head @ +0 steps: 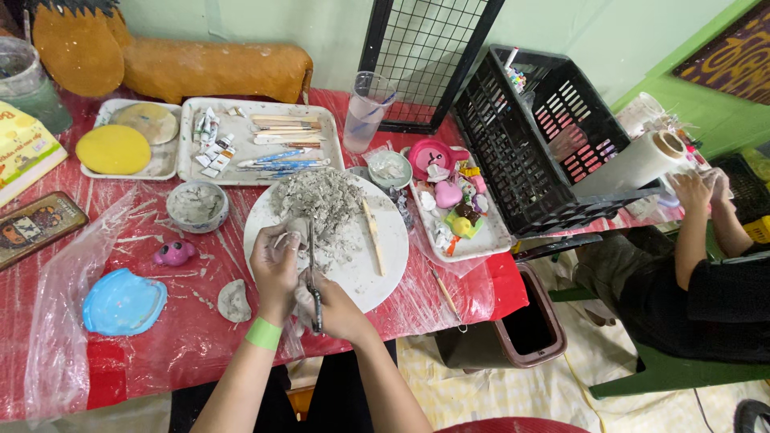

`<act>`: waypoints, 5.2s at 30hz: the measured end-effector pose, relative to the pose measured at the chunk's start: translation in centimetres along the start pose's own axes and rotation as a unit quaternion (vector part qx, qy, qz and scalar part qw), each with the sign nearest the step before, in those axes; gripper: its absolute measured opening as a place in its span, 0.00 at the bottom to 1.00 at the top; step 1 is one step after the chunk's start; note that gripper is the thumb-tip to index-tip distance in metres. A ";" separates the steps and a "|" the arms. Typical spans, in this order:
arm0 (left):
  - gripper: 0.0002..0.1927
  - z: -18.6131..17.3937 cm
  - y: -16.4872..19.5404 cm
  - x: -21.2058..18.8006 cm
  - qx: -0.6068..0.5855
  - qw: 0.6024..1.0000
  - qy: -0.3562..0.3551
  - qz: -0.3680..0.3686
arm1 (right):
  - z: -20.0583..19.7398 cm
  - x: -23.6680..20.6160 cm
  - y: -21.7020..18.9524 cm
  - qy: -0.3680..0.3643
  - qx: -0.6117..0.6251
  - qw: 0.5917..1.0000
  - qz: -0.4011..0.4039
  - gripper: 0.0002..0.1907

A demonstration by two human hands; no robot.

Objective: The person kneads and mixes a gray clay-like material on a white plate, pressing it with both hands and cutting pieces with scissors. They form small pieces by hand and set them on the table beside the plate while continuing to work the material.

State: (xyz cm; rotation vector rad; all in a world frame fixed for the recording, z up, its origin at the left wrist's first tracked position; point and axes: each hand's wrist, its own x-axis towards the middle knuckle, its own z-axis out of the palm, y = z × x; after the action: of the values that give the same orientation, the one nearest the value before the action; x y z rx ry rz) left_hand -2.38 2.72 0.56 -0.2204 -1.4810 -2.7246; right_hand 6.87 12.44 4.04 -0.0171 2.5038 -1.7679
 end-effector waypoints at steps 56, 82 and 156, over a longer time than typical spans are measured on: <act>0.25 2.7 3.6 -1.0 0.637 0.652 -0.282 0.300 | -6.7 -0.7 4.6 0.270 0.315 0.908 -0.062 0.12; 0.14 -2.6 6.0 0.6 0.653 0.674 -0.226 0.263 | -6.4 -0.8 4.6 0.215 0.276 0.931 -0.104 0.11; 0.19 -3.9 5.2 3.2 0.535 0.787 -0.162 0.262 | -6.8 -0.7 6.2 0.208 0.290 0.929 -0.103 0.09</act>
State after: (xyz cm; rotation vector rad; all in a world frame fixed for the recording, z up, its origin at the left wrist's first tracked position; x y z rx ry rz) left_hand -5.52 -3.26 3.19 -0.8753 -2.3080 -1.1693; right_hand 7.30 20.99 0.50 0.1488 2.1505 -2.7924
